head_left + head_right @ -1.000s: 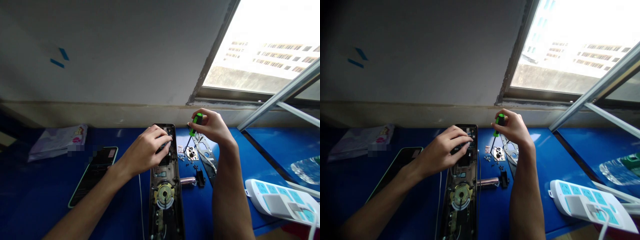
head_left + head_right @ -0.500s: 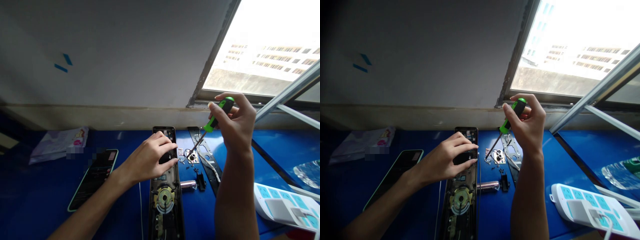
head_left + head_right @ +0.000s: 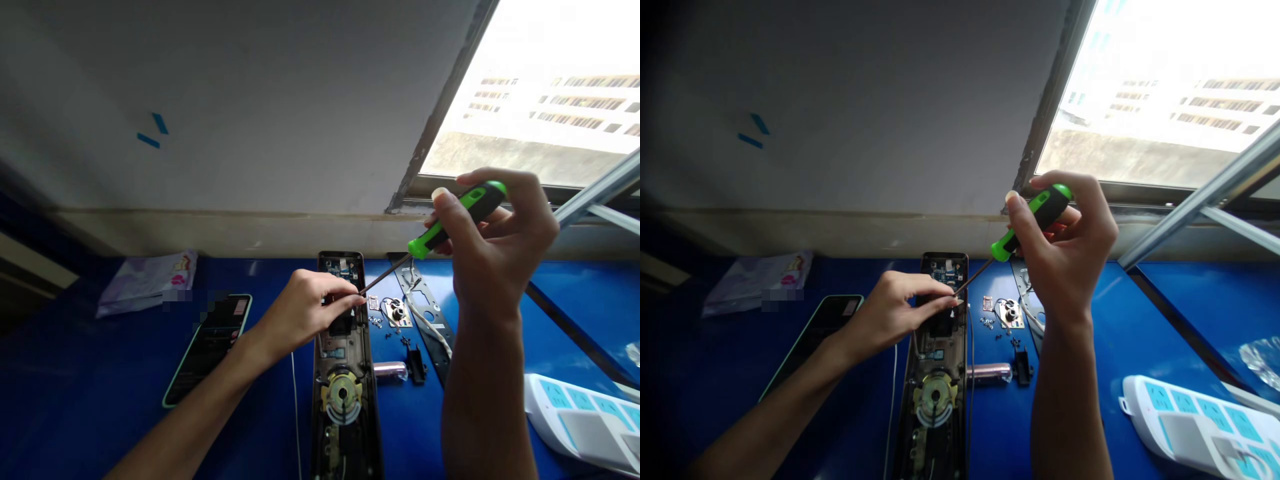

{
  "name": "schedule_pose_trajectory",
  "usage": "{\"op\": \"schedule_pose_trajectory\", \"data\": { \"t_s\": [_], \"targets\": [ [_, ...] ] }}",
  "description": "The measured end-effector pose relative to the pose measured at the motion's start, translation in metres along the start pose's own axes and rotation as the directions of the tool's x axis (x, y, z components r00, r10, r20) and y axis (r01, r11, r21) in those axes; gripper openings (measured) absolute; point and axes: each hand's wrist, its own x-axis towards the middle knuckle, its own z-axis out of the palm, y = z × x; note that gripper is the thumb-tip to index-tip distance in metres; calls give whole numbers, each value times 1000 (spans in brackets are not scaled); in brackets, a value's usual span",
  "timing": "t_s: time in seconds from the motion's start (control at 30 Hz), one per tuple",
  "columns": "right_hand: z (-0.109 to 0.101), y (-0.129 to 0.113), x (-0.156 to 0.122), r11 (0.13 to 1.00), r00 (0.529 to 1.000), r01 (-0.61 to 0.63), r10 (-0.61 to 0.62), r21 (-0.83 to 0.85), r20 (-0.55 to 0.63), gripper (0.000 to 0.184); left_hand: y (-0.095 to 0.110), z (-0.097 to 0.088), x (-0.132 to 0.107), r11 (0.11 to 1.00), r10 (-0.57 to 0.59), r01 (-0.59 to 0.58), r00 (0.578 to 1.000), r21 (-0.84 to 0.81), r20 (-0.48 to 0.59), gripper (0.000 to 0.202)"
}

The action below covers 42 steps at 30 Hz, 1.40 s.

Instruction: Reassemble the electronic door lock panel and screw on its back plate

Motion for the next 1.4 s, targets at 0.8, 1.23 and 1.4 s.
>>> {"op": "schedule_pose_trajectory", "data": {
  "t_s": [0.8, 1.23, 1.4],
  "targets": [
    [10, 9, 1, 990, 983, 144, -144, -10, -111, 16, 10, 0, -2, 996, -83, 79, 992, -46, -93, 8],
    [6, -9, -1, 993, 968, 37, -64, 113, 243, 63, 6, -7, -3, 988, 16, 5, 991, 156, -134, 22],
    [10, -17, -3, 989, 953, -3, -42, 148, 299, 65, 5, -19, -1, 974, -17, 61, 980, 220, -197, 20]
  ]
}}
